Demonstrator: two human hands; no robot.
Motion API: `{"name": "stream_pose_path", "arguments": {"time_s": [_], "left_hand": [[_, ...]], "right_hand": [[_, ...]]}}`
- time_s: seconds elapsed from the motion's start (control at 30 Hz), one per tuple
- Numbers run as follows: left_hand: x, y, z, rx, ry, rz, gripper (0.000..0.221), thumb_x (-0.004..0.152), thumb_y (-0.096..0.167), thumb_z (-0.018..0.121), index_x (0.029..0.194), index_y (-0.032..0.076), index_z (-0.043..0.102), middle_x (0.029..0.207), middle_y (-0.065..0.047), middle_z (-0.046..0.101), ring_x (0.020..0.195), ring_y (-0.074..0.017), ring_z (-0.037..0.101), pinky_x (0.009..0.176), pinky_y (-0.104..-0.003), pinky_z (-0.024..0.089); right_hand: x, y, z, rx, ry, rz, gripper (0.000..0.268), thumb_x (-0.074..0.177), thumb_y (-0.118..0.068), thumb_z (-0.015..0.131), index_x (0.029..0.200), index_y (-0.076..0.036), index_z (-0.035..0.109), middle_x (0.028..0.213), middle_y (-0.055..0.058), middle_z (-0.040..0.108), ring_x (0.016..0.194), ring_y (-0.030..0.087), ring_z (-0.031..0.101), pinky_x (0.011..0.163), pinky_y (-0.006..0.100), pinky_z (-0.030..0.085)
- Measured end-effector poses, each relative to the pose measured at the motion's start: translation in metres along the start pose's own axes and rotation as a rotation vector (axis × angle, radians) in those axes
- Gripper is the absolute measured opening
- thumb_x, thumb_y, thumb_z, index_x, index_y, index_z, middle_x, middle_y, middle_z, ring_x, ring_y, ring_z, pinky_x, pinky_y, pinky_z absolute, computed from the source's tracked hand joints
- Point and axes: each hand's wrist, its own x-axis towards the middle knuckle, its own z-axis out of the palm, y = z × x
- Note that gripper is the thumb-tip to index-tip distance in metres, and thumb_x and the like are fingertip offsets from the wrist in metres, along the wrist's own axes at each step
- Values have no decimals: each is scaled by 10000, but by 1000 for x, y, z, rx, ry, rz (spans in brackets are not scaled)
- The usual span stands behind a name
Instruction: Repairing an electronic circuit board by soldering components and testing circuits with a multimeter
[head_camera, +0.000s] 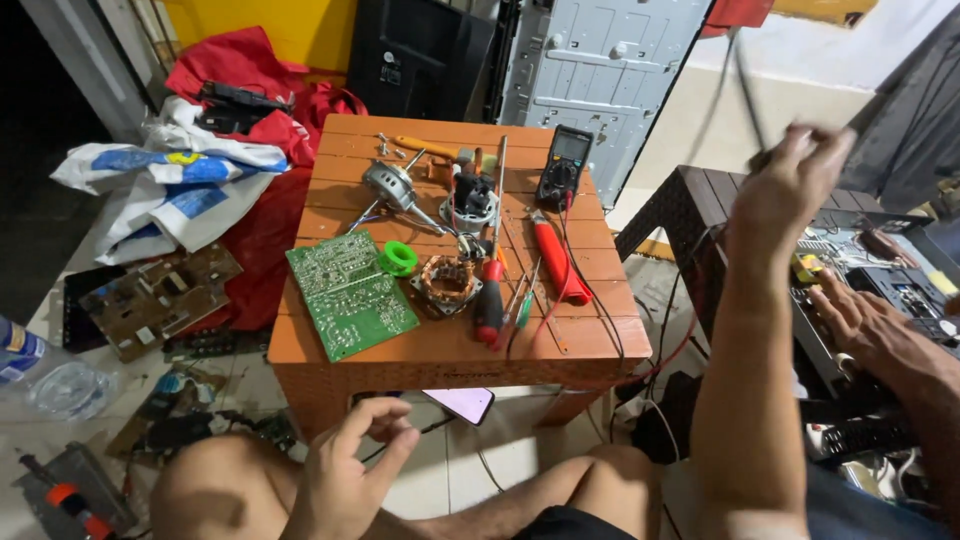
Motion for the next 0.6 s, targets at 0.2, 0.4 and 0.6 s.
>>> {"name": "stream_pose_path", "arguments": {"time_s": [0.2, 0.4, 0.6], "left_hand": [[-9, -5, -19, 10, 107, -56, 218, 823, 198, 754, 1023, 111, 750, 841, 10, 824, 719, -124, 775, 671, -257, 617], [-4, -1, -44, 141, 192, 33, 208, 850, 193, 743, 1037, 104, 723, 875, 5, 788, 740, -127, 744, 644, -263, 583], [-2, -17, -49, 81, 223, -1, 188, 853, 182, 740, 1023, 101, 731, 860, 4, 792, 734, -127, 744, 661, -258, 579]], "right_hand": [[-8, -16, 69, -390, -190, -86, 62, 1135, -64, 439, 1185, -28, 440, 840, 194, 661, 649, 314, 620, 538, 516, 463], [-75, -5, 126, -717, -649, 251, 203, 1093, -189, 377, 1133, 4, 424, 1055, 323, 675, 932, 533, 657, 821, 622, 479], [-96, 17, 139, -844, -912, 170, 364, 1042, -306, 549, 1260, -15, 574, 1106, 239, 717, 983, 443, 696, 819, 544, 542]]}}
